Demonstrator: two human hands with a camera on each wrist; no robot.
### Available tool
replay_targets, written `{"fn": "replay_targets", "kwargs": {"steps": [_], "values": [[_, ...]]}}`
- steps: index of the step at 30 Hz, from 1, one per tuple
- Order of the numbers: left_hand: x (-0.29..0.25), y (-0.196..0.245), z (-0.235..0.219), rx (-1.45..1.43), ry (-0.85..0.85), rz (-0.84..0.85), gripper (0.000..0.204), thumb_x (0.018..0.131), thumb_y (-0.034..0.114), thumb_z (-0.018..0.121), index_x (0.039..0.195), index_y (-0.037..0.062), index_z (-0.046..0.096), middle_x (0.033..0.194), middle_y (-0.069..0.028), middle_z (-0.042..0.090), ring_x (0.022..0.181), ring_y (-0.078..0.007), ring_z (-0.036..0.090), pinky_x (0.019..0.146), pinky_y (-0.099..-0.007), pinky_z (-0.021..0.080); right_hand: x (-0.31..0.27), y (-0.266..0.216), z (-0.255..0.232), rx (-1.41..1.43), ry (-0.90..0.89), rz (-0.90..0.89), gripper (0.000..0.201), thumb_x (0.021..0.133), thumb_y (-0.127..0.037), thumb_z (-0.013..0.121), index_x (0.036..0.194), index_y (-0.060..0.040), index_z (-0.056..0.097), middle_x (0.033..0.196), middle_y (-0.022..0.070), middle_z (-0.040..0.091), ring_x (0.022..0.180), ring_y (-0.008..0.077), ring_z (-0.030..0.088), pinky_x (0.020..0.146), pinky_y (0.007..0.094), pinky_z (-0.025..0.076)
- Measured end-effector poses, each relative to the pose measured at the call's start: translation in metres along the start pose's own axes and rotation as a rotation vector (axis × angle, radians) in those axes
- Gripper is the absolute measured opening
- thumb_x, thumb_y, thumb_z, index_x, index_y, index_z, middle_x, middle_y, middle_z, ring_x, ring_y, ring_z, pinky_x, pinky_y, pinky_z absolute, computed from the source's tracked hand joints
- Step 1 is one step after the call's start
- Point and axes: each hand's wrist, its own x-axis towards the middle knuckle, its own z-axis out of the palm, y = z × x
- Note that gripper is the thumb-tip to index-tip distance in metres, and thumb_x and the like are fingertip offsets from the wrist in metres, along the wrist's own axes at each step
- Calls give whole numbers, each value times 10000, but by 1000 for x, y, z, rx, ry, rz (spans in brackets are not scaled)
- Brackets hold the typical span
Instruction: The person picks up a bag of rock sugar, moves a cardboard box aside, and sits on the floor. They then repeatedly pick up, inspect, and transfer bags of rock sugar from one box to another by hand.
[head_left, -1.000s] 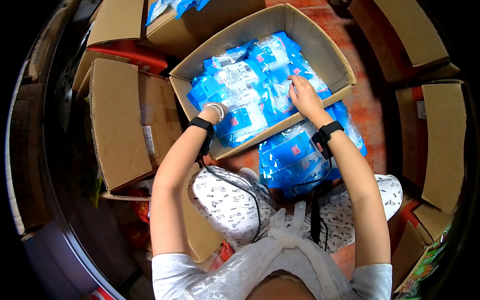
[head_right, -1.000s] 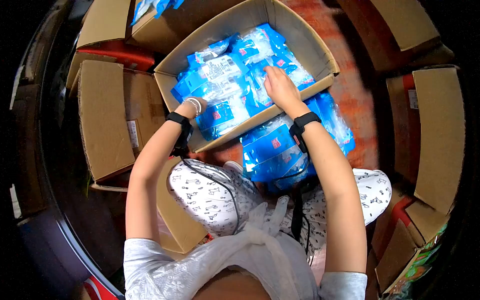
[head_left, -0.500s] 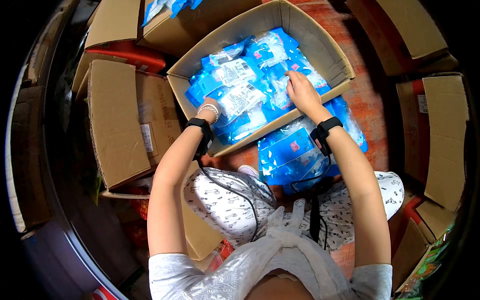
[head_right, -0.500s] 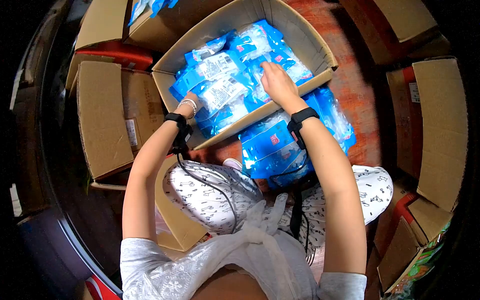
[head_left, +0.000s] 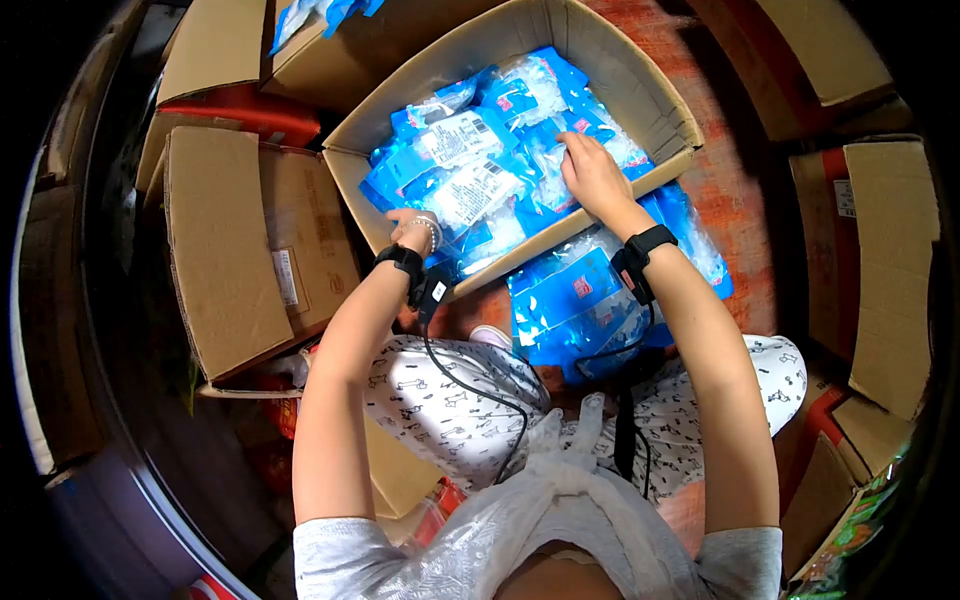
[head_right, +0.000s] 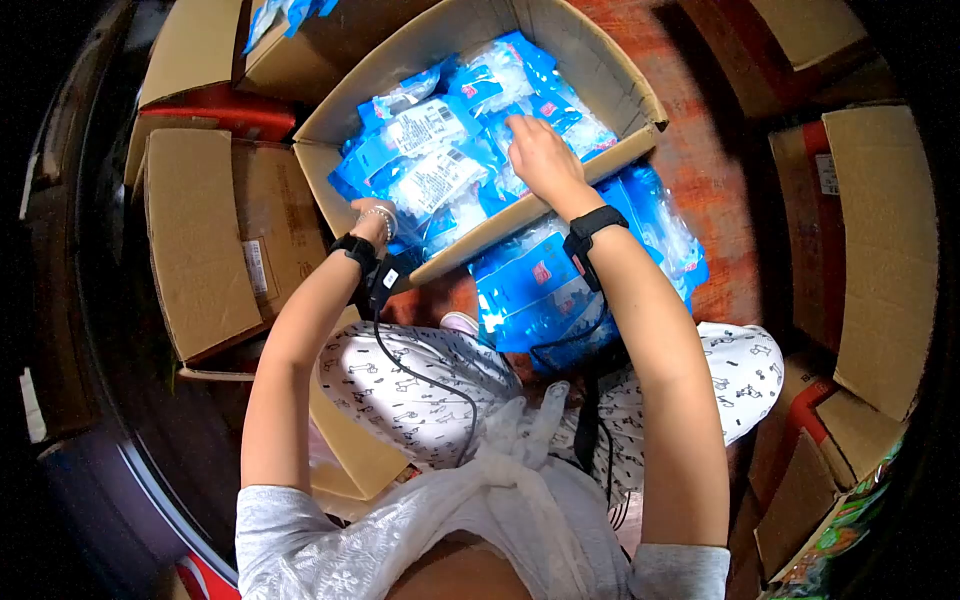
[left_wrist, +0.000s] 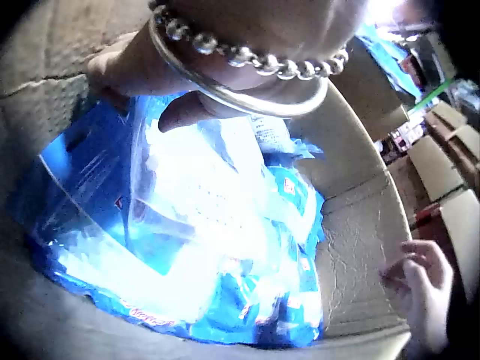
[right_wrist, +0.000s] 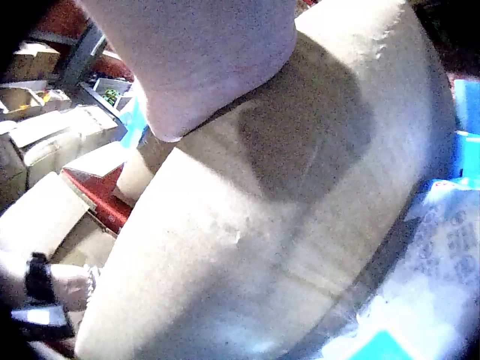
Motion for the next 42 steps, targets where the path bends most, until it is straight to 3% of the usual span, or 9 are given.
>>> {"fn": "replay_targets", "kwargs": {"steps": [9,11,14,25,32,35,36,39,42], "values": [[-6,-1,-35,10,-165,-96,555,745,466,375,1039,11,496,1069,-155,496,997,-304,450,868,-404,311,-2,-1,-1,15,42,6,208,699,-52,454,902,-13,472,828,163,527,806,307,495,706,373,406],[6,-5,-40,339,-545,142,522,741,424,384,1043,11,487,1066,-158,495,993,-305,455,854,-400,324,-1,0,-1,10,36,-1,198,699,-50,453,893,-13,473,831,159,528,804,306,496,708,371,406],[10,-1,-51,566,-797,394,476,736,361,397,1048,11,473,1063,-164,493,987,-306,461,833,-395,342,-1,-1,-2,6,14,-1,183,700,-50,452,878,-13,474,831,156,527,804,304,497,708,369,407],[2,7,-64,616,-834,669,373,717,130,444,1069,10,423,1051,-185,486,965,-311,487,758,-375,410,-3,-1,-3,-3,1,-12,150,698,-52,451,839,-12,484,814,149,520,794,295,495,704,366,405],[30,21,-43,688,-946,724,433,655,122,547,1041,-38,433,978,-191,526,818,-268,553,628,-347,447,-3,0,-3,10,-7,-5,148,695,-48,446,834,-14,486,815,153,520,793,300,493,701,374,404],[21,16,-56,598,-995,645,437,662,100,498,1070,-31,410,1017,-209,499,908,-331,514,712,-375,430,-2,2,-1,-2,-11,3,146,696,-50,447,831,-14,488,816,149,523,796,298,494,701,375,404],[20,16,-63,529,-898,814,407,627,109,581,982,-51,462,919,-152,552,763,-239,556,620,-327,450,-2,3,-1,-7,-10,6,145,696,-50,447,830,-14,488,815,147,524,796,298,495,701,376,404],[11,27,-75,334,-987,743,372,617,91,589,946,-44,482,858,-126,558,725,-202,544,603,-308,446,-1,2,-1,17,14,-7,143,693,-53,452,826,-14,489,809,146,525,793,299,495,696,376,406],[1,60,-94,224,-1034,957,194,619,32,571,783,-13,477,659,-65,525,540,-151,495,497,-265,417,0,2,-1,8,-6,7,137,689,-53,456,816,-16,493,806,144,528,791,299,498,693,375,409]]}}
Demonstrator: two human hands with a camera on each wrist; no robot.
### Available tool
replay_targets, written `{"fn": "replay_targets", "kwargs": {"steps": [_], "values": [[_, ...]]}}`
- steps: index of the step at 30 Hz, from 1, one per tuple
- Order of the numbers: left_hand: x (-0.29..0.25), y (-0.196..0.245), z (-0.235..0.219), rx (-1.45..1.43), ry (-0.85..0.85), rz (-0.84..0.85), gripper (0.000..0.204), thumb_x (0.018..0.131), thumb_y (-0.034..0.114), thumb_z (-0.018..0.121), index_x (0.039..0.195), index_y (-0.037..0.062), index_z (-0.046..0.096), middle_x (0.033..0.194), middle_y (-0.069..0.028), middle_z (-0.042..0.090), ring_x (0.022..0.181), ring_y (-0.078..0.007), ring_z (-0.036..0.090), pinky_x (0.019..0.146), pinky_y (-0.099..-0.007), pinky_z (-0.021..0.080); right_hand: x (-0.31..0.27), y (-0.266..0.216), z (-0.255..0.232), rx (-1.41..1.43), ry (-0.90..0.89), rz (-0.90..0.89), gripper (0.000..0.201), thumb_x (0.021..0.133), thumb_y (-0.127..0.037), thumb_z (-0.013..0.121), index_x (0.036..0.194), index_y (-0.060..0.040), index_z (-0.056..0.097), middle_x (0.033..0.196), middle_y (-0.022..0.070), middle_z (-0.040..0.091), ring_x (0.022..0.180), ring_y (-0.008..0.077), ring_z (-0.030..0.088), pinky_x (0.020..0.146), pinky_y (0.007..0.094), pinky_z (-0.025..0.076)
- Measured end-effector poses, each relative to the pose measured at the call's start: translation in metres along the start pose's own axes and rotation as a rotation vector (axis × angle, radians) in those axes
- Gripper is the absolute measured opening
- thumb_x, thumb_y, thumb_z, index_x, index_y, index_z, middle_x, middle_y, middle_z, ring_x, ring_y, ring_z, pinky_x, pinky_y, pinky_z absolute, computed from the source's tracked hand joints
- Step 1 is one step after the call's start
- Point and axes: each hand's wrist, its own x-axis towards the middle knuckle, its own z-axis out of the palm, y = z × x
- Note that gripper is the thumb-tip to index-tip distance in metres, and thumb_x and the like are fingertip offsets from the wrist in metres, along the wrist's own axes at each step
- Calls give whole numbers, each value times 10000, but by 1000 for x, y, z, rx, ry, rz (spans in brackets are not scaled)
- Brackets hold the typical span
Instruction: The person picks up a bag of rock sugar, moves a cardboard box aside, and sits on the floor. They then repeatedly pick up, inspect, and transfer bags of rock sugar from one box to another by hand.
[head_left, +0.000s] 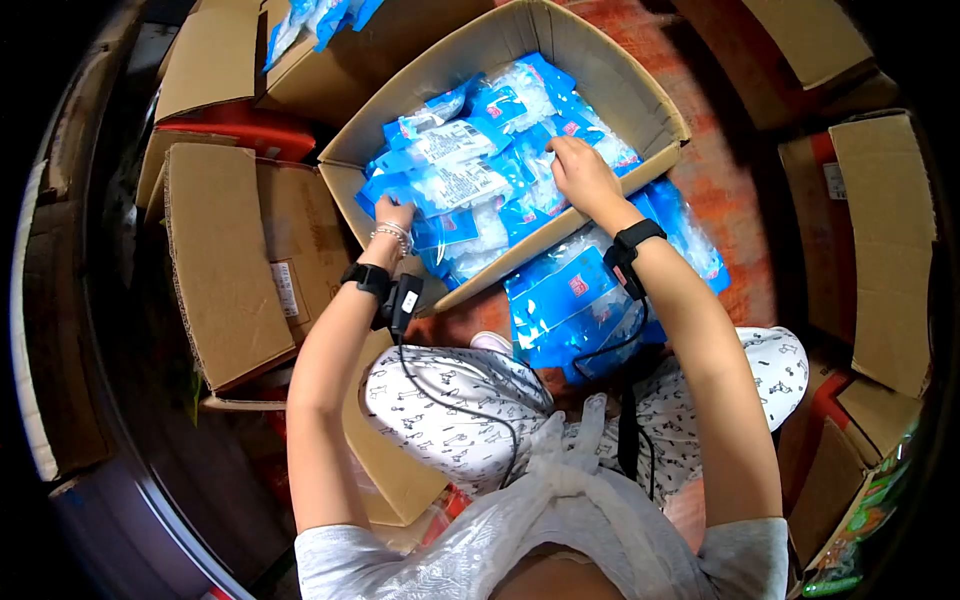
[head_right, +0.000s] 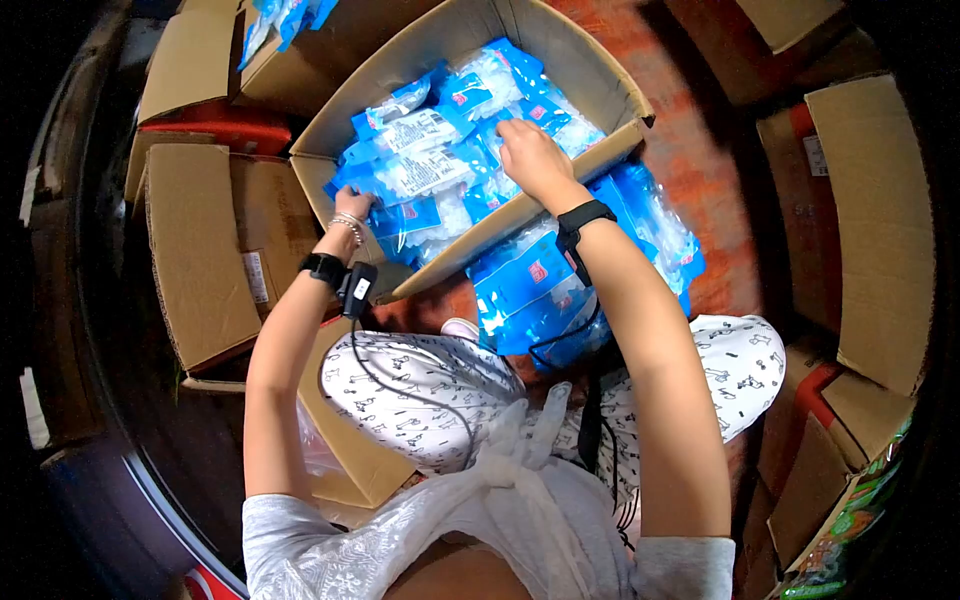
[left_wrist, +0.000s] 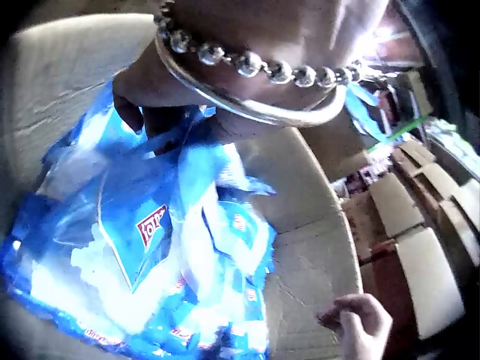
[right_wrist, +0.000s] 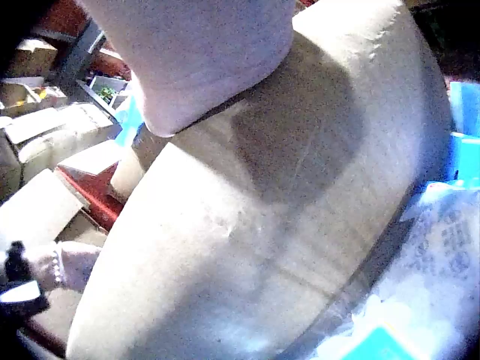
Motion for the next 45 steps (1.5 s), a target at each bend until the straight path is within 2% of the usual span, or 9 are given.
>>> {"fn": "replay_targets", "kwargs": {"steps": [9,14,18,23,26,28,35,40,45], "values": [[-68,119,-72,-626,-84,318,197,648,-62,541,762,38,415,662,-28,485,526,-105,483,462,-212,401,-1,-11,-9,86,-17,-36,158,725,-122,467,850,-31,502,831,160,541,789,307,512,685,363,418],[-134,162,-108,-852,-200,297,170,677,-45,547,737,87,458,640,26,504,476,-43,442,472,-155,374,-14,-41,-46,194,-265,-238,943,581,-376,666,1270,-59,106,1268,185,217,1157,332,238,953,391,200],[-165,182,-105,-971,-442,396,143,694,-33,547,760,74,480,670,6,531,511,-48,475,525,-169,426,-18,-89,-62,316,-128,-276,913,560,-367,684,1253,-66,172,1249,163,248,1105,325,312,922,375,272],[-216,221,-82,-1020,-479,540,183,691,-14,562,847,23,474,738,5,527,551,-20,476,427,-114,351,-13,-80,-97,369,342,-289,501,650,-170,617,1088,-23,424,1001,156,496,965,307,471,821,339,382],[-237,239,-75,-950,-502,683,191,712,15,546,895,15,491,776,-32,534,639,-55,498,534,-160,403,-34,-77,-117,1007,218,40,379,692,-88,586,1046,-17,471,1021,105,514,903,214,519,760,297,424],[-243,248,-70,-867,-572,690,188,747,59,513,930,23,496,807,-52,539,700,-87,512,619,-186,417,-52,-80,-142,737,201,25,228,738,-66,564,957,-13,525,943,52,551,816,104,531,706,243,442],[-233,245,-51,-783,-694,1020,233,769,52,487,993,-13,479,865,-64,554,847,-126,506,755,-226,398,-125,-86,-166,1153,275,673,348,777,-56,506,1091,42,390,1019,101,504,897,143,502,806,268,398],[-196,236,-56,-978,-635,525,207,776,65,460,968,-9,483,875,-94,558,798,-136,539,682,-194,428,-170,-84,-144,1361,249,1110,315,812,-155,471,1083,-6,411,1041,126,500,919,194,521,772,321,456],[-115,178,-38,-1138,-490,397,230,769,58,463,991,0,466,925,-141,538,833,-201,539,712,-289,459,-192,-64,-87,1438,108,1371,335,801,-154,492,1092,-17,401,1047,123,496,941,233,505,778,390,441]]}}
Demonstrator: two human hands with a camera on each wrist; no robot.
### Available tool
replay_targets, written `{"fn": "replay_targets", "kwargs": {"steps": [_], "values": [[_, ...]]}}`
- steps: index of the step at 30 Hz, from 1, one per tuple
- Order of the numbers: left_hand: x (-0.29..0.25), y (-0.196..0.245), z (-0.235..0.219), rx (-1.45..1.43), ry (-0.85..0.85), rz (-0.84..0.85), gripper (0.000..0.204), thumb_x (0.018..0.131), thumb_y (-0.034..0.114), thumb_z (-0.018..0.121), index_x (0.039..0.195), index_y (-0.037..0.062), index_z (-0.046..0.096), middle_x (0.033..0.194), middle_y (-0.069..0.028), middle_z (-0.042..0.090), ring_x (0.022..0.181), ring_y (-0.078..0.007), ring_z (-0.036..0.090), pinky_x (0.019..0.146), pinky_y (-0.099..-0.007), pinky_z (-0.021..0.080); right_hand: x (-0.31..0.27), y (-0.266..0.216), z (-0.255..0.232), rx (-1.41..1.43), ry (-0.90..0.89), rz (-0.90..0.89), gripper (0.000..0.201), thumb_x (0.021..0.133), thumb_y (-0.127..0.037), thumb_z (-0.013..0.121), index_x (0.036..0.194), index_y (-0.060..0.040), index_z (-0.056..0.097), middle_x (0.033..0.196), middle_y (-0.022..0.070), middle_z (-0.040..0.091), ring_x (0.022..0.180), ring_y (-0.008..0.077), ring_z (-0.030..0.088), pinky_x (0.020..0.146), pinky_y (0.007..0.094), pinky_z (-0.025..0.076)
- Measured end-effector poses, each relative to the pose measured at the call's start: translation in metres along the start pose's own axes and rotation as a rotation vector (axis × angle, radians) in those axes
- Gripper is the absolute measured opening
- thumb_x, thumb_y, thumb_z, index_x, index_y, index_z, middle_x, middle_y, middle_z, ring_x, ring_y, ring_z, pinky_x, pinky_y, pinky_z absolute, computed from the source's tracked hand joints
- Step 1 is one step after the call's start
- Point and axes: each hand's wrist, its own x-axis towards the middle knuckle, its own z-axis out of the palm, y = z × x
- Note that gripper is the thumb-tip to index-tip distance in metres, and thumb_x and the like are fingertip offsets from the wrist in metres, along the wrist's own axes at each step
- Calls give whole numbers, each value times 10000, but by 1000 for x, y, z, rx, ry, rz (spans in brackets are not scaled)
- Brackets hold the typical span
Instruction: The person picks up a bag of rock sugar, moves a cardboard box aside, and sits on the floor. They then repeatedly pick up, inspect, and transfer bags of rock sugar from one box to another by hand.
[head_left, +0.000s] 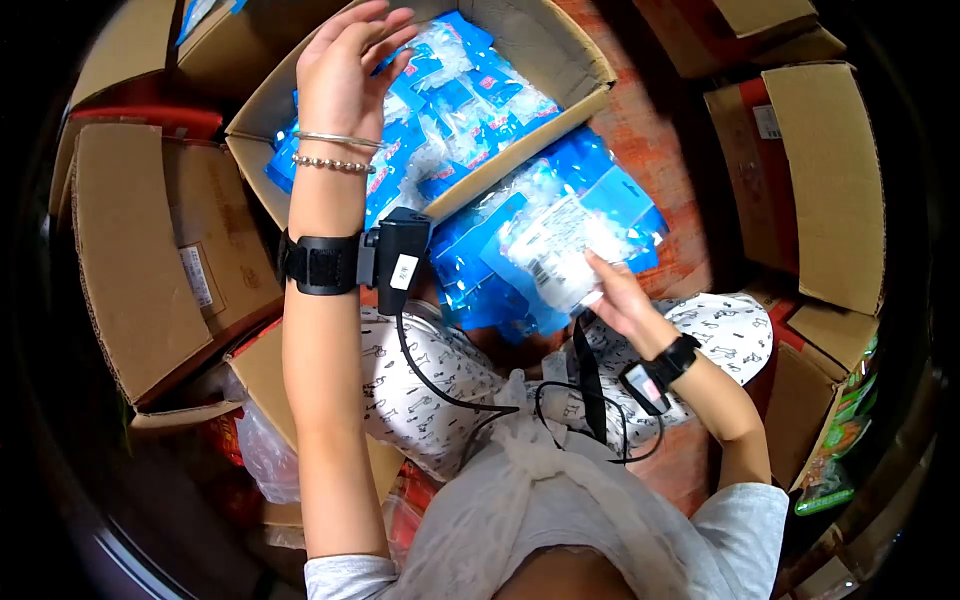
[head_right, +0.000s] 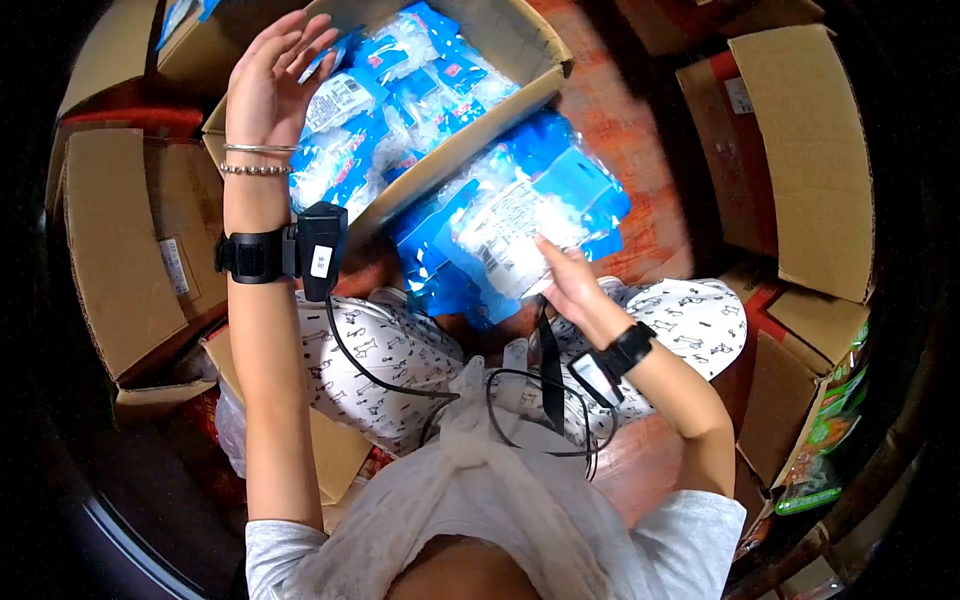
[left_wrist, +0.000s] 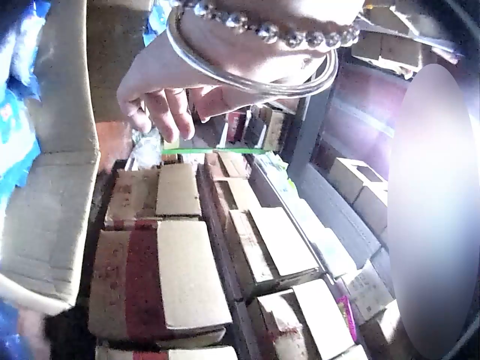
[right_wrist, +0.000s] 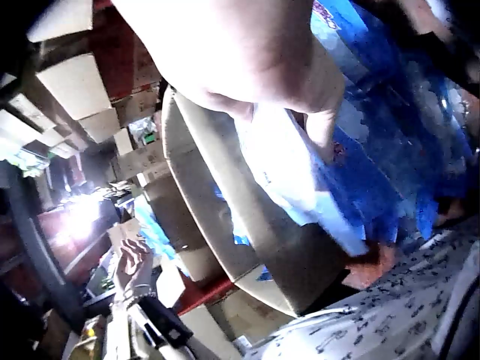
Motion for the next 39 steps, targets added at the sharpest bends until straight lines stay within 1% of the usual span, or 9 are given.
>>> {"fn": "replay_targets", "kwargs": {"steps": [9,13,16,20,23,28,34,38,39], "values": [[19,-9,-49,-51,162,-88,266,774,75,446,1021,-22,440,1016,-190,491,939,-283,492,802,-373,427,6,15,16,-17,223,190,280,784,-180,479,985,-9,386,999,160,471,901,293,481,782,427,406],[35,-26,-86,102,273,-138,262,776,95,441,1018,-6,449,981,-152,521,888,-247,523,730,-344,452,-16,-16,38,-117,-185,518,301,837,-197,385,1019,38,432,1022,206,493,920,288,511,819,361,410],[38,-52,-119,240,400,-287,256,777,144,446,1010,38,456,918,-100,547,818,-202,543,633,-314,440,-9,-37,56,-355,-446,470,340,850,-202,361,1086,38,407,1025,191,501,890,233,533,774,331,442],[34,-81,-149,411,542,-514,209,766,185,480,945,78,489,876,-59,541,749,-170,534,604,-336,414,9,-56,94,-791,-391,77,320,822,-194,438,1094,-25,435,1000,109,516,887,178,518,752,294,439],[35,-93,-159,590,512,-498,182,741,187,499,895,92,517,861,-33,530,635,-149,481,587,-328,413,51,-43,89,-1586,-467,-933,293,760,-128,506,1039,-42,476,966,93,508,906,216,490,771,304,407],[68,-142,-213,949,801,-308,241,642,137,569,834,-6,538,794,-110,556,661,-206,502,576,-335,415,46,-25,127,-1713,-507,-1180,234,704,-88,495,932,-37,514,873,116,482,876,278,458,744,345,392],[68,-176,-223,740,1086,-501,376,605,112,590,914,-83,507,930,-174,551,851,-296,543,712,-327,432,107,-38,157,-1557,-483,-1295,276,740,-135,485,991,-22,478,911,166,475,869,317,441,778,367,364],[87,-199,-246,654,837,-452,227,615,126,579,752,-51,547,774,-174,576,693,-281,567,628,-364,448,158,-50,148,-1574,-270,-1109,296,782,-186,480,1020,-12,458,1001,167,466,957,304,437,829,342,343],[66,-147,-193,826,866,-531,316,613,163,597,843,-38,518,888,-194,528,801,-288,522,685,-398,428,160,-51,150,-1572,-296,-1154,301,779,-201,483,1009,-9,460,980,175,473,939,314,441,814,350,351]]}}
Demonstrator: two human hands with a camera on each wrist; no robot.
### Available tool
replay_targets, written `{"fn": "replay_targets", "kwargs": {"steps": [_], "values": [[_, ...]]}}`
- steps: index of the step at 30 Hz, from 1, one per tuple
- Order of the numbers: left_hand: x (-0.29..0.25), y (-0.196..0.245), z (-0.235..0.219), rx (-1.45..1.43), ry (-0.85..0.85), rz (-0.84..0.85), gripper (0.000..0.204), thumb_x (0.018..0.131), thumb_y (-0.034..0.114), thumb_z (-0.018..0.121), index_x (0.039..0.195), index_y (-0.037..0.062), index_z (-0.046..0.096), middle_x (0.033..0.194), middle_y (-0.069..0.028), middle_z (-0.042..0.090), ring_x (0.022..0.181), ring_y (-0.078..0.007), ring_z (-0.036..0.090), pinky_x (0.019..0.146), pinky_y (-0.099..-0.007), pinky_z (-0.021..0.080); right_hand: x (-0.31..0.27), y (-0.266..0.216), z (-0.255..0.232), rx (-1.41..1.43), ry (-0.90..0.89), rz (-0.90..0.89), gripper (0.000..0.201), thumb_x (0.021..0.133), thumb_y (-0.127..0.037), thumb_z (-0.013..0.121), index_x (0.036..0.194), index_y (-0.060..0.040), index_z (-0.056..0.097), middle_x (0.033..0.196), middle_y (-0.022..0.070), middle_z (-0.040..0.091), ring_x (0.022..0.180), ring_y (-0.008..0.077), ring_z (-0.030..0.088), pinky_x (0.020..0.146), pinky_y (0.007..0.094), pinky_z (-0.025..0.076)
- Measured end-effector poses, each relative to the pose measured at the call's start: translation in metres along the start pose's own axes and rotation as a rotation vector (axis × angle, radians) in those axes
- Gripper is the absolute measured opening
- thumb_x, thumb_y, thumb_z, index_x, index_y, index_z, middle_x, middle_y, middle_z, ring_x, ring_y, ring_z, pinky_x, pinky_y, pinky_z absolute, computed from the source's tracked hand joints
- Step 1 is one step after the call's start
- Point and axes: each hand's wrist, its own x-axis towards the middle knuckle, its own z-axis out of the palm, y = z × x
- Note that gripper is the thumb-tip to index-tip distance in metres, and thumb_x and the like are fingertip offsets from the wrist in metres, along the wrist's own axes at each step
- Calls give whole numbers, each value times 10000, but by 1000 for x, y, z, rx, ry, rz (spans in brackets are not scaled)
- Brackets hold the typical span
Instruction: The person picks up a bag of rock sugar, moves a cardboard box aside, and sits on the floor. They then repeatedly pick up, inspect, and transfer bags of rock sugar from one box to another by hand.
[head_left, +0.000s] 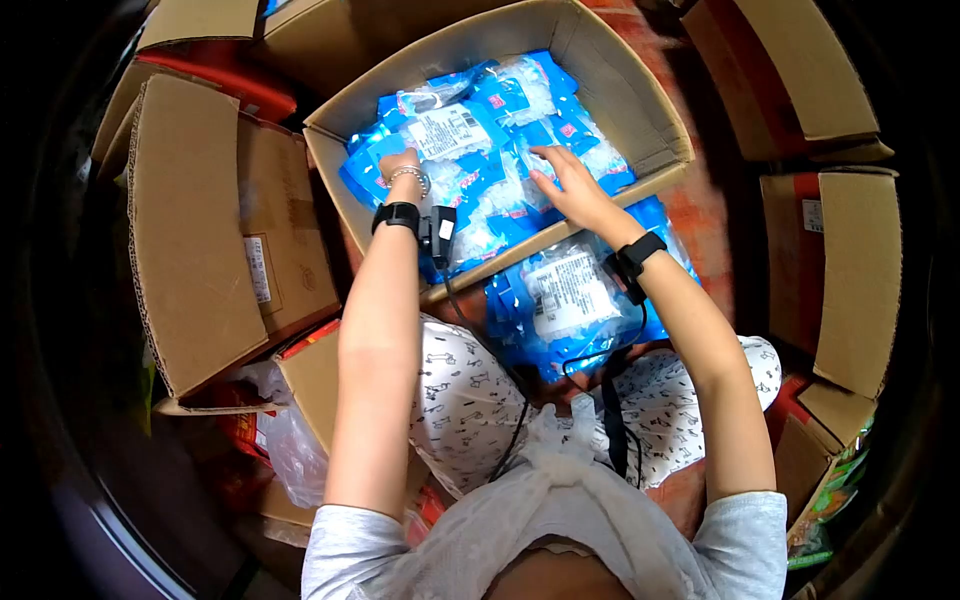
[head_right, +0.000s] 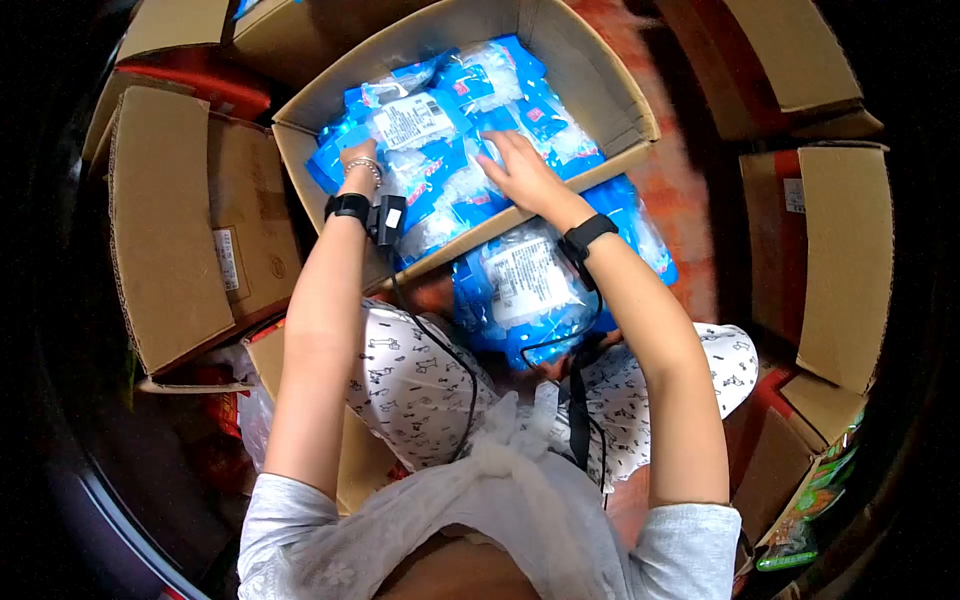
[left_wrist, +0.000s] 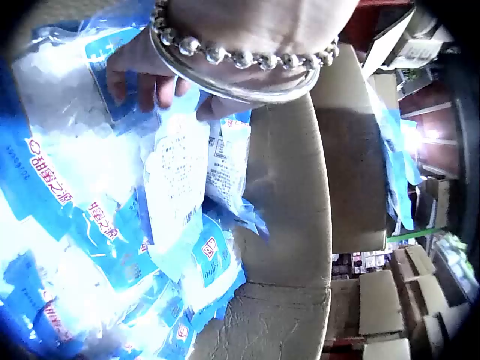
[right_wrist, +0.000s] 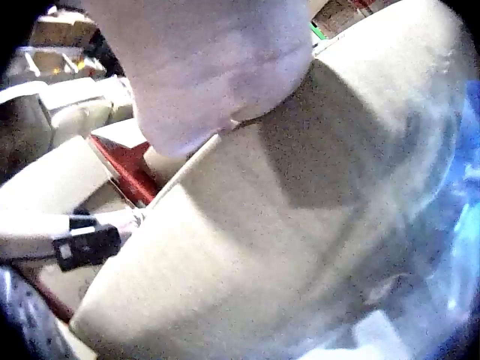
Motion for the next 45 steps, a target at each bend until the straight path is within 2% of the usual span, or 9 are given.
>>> {"fn": "replay_targets", "kwargs": {"steps": [4,15,21,25,31,37,40,43,45], "values": [[-9,4,3,318,260,-204,616,617,273,639,1101,36,341,1117,-151,324,1064,-258,300,832,-424,284,-6,-8,1,-32,34,-58,310,773,-234,490,978,-3,466,947,192,490,908,334,451,779,367,374],[-10,-9,-2,371,239,-141,512,618,193,611,1053,3,417,1093,-178,417,1037,-274,394,832,-434,334,-5,-15,4,-11,46,36,296,774,-223,476,966,2,466,919,193,516,848,336,490,727,380,399],[1,-4,-11,-29,213,193,334,629,131,558,904,-54,516,957,-246,521,904,-360,508,778,-360,409,-1,-15,4,-21,68,64,279,767,-210,480,959,-8,465,865,180,533,787,340,504,702,388,407],[3,15,-9,-153,240,386,165,601,103,574,683,9,466,635,-83,516,570,-226,531,563,-321,425,-2,-18,2,-22,52,111,359,744,-218,514,1033,-23,433,941,175,515,847,324,491,731,380,401],[-124,78,-31,-598,-327,232,139,668,-6,532,633,20,400,510,-52,427,364,-133,437,282,-225,371,-2,-22,-4,-37,176,-41,625,674,-177,588,1209,-79,281,1152,163,388,1062,290,371,833,359,355],[-196,93,-34,-569,-729,375,54,720,9,493,694,15,446,633,-92,529,493,-156,528,405,-227,454,-6,-7,-1,523,375,162,462,660,-9,549,1107,-55,444,985,146,531,925,260,510,794,293,393],[-218,106,-44,-784,-1022,482,41,771,30,454,777,3,483,786,-140,577,641,-200,587,521,-240,491,-13,-16,-24,717,657,236,227,728,-42,553,950,-7,524,815,52,560,736,124,509,667,220,400],[-193,113,-47,-770,-604,951,115,811,65,425,861,-11,495,862,-167,575,715,-223,595,590,-249,493,-33,-27,-59,899,748,475,135,772,-143,557,834,-29,522,740,-16,505,667,49,442,570,187,365],[-170,116,-50,-775,-463,932,126,812,63,414,868,-16,493,842,-173,577,710,-226,595,586,-242,490,-50,-45,-88,1208,833,382,135,781,-156,545,854,-47,514,766,-8,528,615,51,484,488,188,391]]}}
